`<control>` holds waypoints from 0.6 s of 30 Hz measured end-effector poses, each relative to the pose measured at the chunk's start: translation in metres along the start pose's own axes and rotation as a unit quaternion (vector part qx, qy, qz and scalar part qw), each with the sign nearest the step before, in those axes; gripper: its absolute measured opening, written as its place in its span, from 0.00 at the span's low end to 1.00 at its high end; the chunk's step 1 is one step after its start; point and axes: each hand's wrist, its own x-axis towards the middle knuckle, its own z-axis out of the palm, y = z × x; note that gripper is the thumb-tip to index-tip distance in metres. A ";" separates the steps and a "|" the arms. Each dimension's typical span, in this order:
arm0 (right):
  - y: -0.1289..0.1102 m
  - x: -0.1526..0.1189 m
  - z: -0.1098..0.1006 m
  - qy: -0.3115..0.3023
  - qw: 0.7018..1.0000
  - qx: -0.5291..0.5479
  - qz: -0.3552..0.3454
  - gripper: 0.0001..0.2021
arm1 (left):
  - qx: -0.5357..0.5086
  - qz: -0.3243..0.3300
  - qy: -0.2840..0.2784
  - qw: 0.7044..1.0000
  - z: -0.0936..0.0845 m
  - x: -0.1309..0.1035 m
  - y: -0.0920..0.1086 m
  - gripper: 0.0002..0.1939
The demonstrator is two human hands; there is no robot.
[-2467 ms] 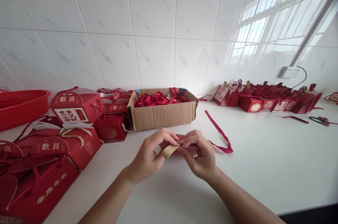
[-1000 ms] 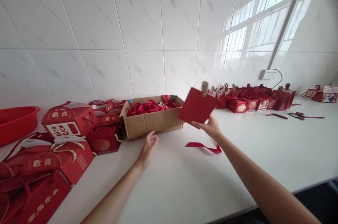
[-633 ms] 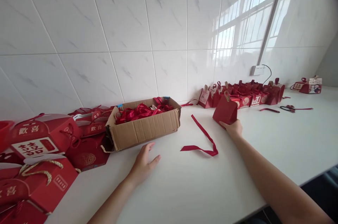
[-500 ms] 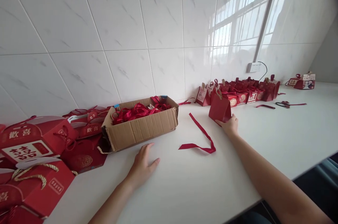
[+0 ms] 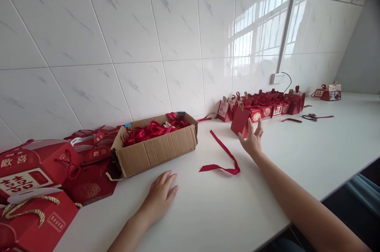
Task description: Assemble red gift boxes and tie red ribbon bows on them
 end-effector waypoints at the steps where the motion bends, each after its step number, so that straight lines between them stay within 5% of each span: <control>1: 0.001 0.000 0.001 0.002 0.999 -0.026 -0.021 0.37 | 0.003 -0.003 -0.006 1.000 0.000 0.000 0.000 0.23; 18: 0.010 0.003 0.008 -0.074 0.988 -0.131 0.017 0.43 | 0.024 0.003 -0.004 1.000 0.001 0.002 -0.002 0.23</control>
